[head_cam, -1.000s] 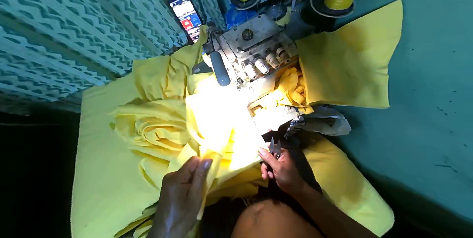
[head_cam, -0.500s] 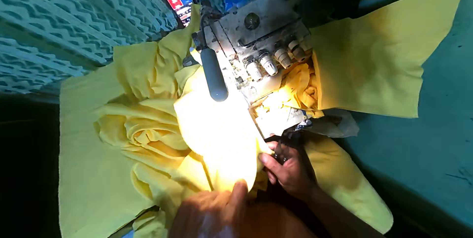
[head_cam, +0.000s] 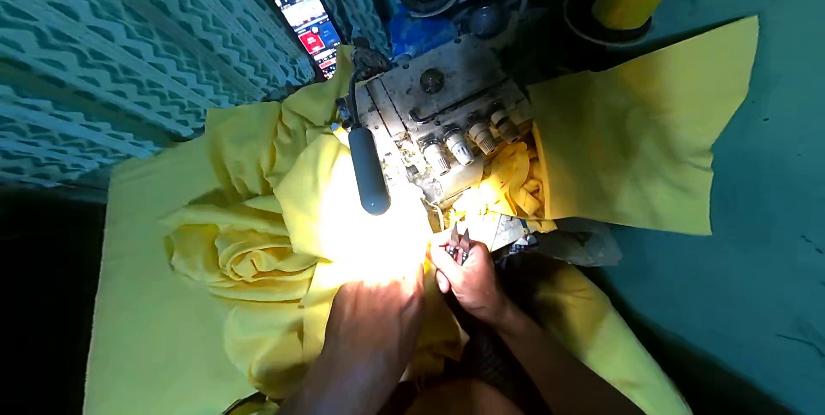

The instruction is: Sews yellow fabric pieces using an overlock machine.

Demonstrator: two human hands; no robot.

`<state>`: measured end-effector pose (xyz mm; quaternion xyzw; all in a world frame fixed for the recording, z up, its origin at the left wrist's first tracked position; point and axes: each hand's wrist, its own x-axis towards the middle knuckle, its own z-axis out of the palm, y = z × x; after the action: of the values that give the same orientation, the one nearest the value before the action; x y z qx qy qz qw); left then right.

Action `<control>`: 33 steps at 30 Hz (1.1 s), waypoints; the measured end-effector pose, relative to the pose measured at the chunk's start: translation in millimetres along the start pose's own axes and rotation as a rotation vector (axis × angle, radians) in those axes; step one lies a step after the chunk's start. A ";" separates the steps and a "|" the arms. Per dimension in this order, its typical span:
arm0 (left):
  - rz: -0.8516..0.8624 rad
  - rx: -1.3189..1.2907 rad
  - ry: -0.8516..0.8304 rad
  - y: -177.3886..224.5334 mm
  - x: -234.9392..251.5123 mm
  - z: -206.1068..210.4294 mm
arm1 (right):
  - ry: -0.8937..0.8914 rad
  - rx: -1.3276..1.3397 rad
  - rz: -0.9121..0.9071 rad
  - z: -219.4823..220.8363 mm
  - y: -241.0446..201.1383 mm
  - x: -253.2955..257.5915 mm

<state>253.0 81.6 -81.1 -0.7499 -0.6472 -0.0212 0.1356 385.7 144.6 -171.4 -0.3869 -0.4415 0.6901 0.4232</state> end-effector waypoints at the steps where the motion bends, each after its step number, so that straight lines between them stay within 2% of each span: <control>1: 0.001 0.000 0.019 -1.1 1.4 3.5 | 0.014 -0.008 -0.012 1.0 -1.1 1.9; 12: 0.030 -0.042 0.169 -6.0 16.8 18.7 | 0.159 -0.151 -0.128 9.2 -0.9 18.4; 18: 0.047 -0.161 0.208 -24.9 27.6 33.0 | 0.216 -0.229 -0.014 20.3 -6.7 17.9; 22: 0.073 -0.224 0.266 -44.3 36.3 47.6 | 0.171 -0.136 0.048 31.4 -9.9 15.3; 28: 0.104 -0.304 0.171 -73.9 35.5 63.0 | 0.169 -0.181 -0.180 43.1 -3.2 14.3; 33: -0.082 -0.500 0.203 -94.4 33.3 73.0 | 0.023 -0.323 -0.237 52.8 -7.2 16.2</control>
<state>155.7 142.4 -127.8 -0.7271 -0.6349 -0.2610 0.0095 333.9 146.5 -150.9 -0.4029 -0.5841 0.5512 0.4390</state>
